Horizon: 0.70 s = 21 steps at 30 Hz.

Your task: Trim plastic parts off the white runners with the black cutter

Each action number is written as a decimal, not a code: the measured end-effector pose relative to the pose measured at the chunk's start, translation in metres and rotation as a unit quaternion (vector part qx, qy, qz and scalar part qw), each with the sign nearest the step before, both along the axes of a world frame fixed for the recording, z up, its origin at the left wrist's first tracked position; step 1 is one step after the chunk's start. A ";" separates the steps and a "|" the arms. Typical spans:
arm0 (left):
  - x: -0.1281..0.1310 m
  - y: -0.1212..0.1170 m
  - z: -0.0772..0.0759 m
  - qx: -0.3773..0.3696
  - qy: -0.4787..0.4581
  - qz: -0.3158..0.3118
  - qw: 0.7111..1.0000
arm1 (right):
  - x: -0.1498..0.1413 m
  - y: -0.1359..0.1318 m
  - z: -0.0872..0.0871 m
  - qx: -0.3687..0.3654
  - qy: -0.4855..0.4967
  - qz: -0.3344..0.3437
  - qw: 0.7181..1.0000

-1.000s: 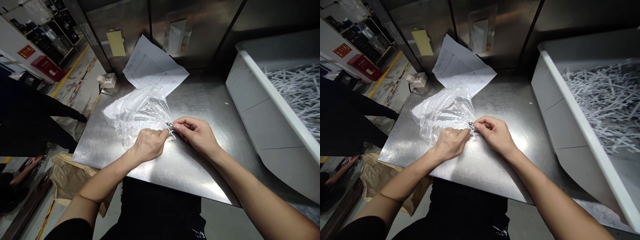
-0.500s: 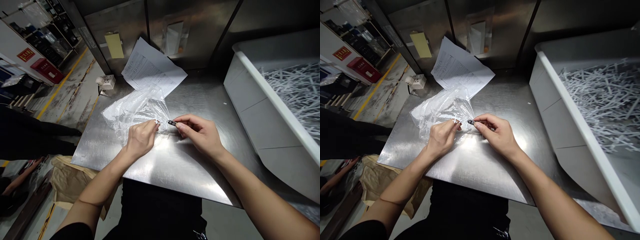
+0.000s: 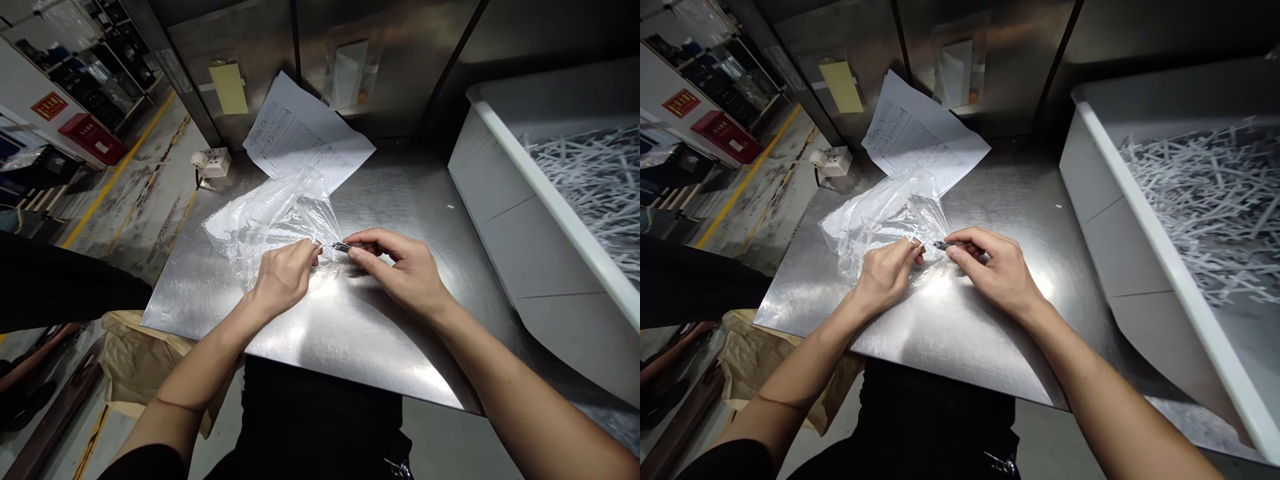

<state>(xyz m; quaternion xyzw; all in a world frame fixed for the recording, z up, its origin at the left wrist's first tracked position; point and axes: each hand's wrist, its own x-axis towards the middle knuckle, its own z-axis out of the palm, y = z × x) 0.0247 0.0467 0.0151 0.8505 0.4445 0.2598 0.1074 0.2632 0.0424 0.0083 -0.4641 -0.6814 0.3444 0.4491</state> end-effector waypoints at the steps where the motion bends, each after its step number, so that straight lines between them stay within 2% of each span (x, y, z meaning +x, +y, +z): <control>1: 0.000 0.000 0.000 -0.009 -0.004 -0.002 1.000 | 0.000 0.000 0.000 0.002 -0.004 0.001 1.000; 7: -0.001 0.000 0.005 -0.067 -0.038 -0.009 0.997 | 0.002 0.001 0.002 0.008 -0.013 0.008 1.000; 12: -0.001 0.000 0.006 -0.096 -0.060 -0.013 0.993 | 0.000 -0.001 0.000 -0.026 0.003 0.001 1.000; 21: -0.001 0.000 -0.001 -0.034 0.075 0.048 0.995 | -0.006 0.000 -0.011 -0.111 0.048 0.009 0.993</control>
